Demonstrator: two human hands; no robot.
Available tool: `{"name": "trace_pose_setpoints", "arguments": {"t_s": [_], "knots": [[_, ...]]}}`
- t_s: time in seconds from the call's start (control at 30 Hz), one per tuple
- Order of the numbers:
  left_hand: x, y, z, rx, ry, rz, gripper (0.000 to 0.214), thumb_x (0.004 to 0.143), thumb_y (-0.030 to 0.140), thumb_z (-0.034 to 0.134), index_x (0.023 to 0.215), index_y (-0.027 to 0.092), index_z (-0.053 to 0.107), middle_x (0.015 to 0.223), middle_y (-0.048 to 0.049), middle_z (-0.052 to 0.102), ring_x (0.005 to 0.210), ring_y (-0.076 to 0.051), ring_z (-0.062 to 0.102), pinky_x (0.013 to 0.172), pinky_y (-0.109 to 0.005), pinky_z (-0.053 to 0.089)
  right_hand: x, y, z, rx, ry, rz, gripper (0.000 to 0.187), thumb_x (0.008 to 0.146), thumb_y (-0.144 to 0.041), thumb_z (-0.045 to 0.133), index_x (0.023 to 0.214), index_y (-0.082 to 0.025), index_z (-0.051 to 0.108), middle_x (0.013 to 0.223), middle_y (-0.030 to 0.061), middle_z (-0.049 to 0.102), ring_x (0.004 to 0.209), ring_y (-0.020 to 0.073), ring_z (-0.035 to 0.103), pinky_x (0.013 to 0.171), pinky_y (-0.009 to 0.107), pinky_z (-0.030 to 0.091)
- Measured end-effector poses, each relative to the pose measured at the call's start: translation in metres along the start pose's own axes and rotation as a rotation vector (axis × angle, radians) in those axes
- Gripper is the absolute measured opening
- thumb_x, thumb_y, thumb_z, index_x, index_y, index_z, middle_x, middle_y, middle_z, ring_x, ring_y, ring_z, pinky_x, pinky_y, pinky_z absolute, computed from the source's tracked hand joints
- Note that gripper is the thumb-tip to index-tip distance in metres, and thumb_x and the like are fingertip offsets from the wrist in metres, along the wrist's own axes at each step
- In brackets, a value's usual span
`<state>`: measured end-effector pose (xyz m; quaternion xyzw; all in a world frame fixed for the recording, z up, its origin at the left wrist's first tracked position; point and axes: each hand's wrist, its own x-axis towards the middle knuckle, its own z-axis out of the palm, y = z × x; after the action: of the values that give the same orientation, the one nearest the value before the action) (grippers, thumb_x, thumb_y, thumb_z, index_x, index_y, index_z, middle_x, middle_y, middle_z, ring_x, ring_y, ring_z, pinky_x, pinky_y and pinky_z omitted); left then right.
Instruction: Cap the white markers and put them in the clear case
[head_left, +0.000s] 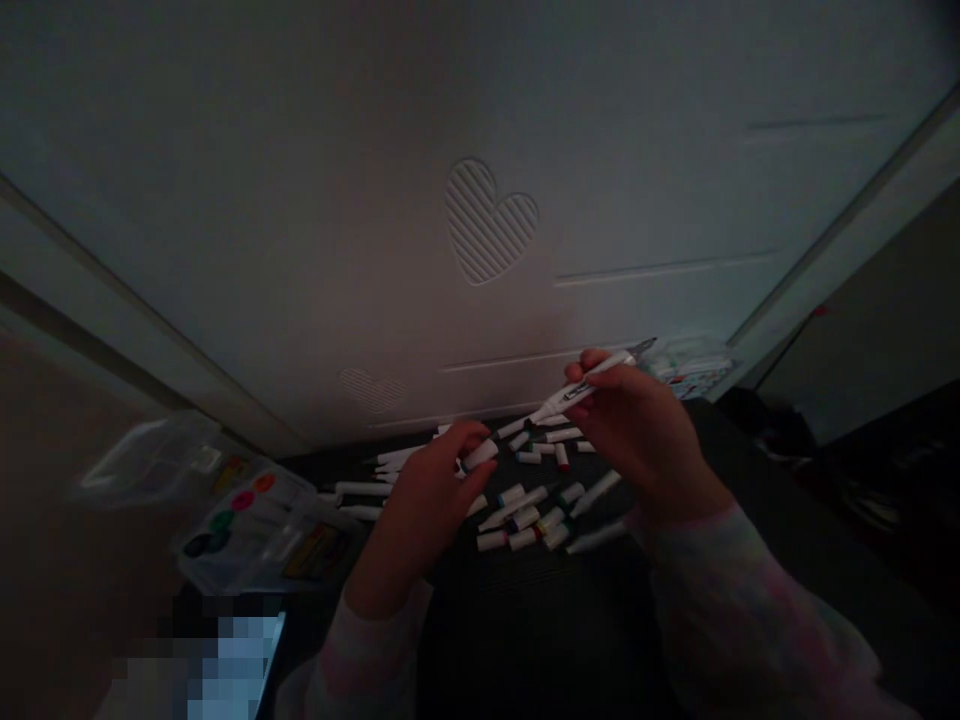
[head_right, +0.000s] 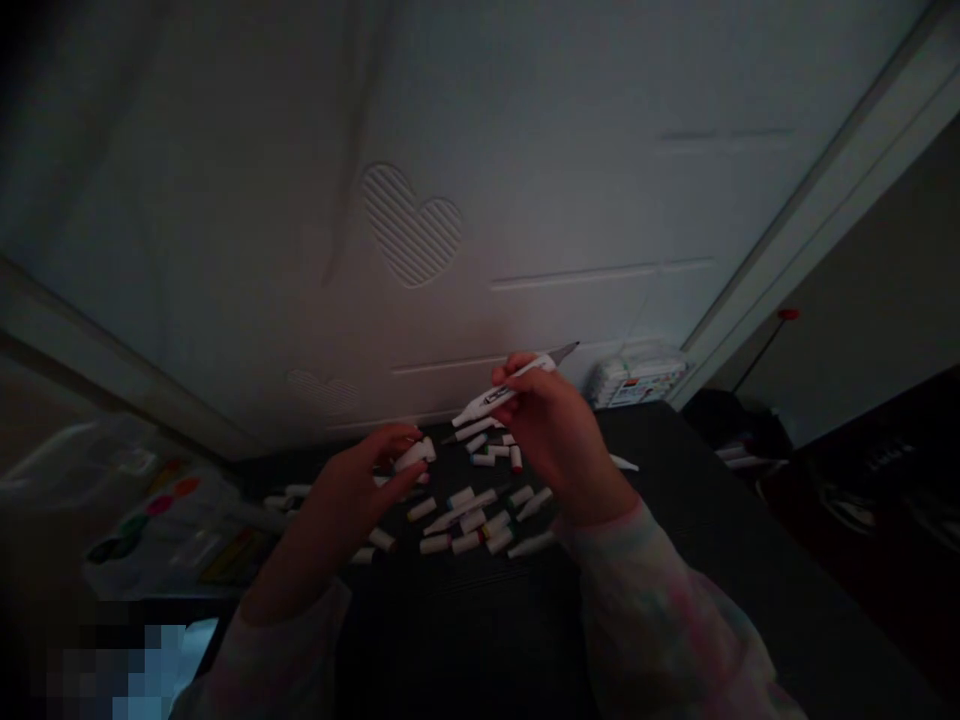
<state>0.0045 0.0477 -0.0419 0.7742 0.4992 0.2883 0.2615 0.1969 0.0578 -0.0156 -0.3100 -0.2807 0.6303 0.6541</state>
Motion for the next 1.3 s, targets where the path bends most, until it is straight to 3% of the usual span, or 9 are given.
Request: {"name": "trace_pose_setpoints", "arguments": {"t_s": [0.23, 0.47, 0.87, 1.3], "knots": [[-0.005, 0.013, -0.006, -0.037, 0.030, 0.019, 0.020, 0.072, 0.025, 0.063, 0.091, 0.022, 0.061, 0.082, 0.0002, 0.068, 0.071, -0.015, 0.061, 0.065, -0.026, 0.047, -0.001, 0.006, 0.004, 0.071, 0.076, -0.002, 0.009, 0.070, -0.018, 0.059, 0.066, -0.017, 0.051, 0.058, -0.0048, 0.052, 0.041, 0.0022, 0.033, 0.037, 0.014, 0.030], [-0.009, 0.019, -0.004, -0.099, 0.023, 0.065, 0.020, 0.073, 0.025, 0.062, 0.093, 0.022, 0.060, 0.082, 0.0012, 0.067, 0.072, -0.014, 0.060, 0.066, -0.025, 0.045, -0.004, 0.012, 0.007, 0.146, 0.052, -0.002, 0.014, 0.071, -0.018, 0.061, 0.069, -0.019, 0.048, 0.059, -0.0066, 0.051, 0.040, 0.0019, 0.032, 0.038, 0.014, 0.030], [-0.014, 0.024, -0.006, -0.196, 0.089, 0.080, 0.017, 0.070, 0.025, 0.065, 0.081, 0.021, 0.053, 0.074, 0.0032, 0.062, 0.068, -0.012, 0.059, 0.061, -0.022, 0.043, -0.021, 0.006, 0.019, -0.021, 0.049, -0.249, 0.020, 0.067, -0.017, 0.062, 0.067, -0.020, 0.043, 0.058, -0.0078, 0.042, 0.040, 0.0025, 0.030, 0.038, 0.016, 0.027], [-0.016, 0.026, -0.006, -0.181, 0.097, 0.112, 0.017, 0.071, 0.025, 0.065, 0.082, 0.021, 0.054, 0.074, 0.0042, 0.061, 0.067, -0.011, 0.057, 0.061, -0.021, 0.042, -0.022, 0.014, 0.019, -0.021, -0.002, -0.221, 0.019, 0.070, -0.017, 0.062, 0.066, -0.020, 0.044, 0.057, -0.0070, 0.043, 0.041, 0.0029, 0.030, 0.038, 0.016, 0.026]]}}
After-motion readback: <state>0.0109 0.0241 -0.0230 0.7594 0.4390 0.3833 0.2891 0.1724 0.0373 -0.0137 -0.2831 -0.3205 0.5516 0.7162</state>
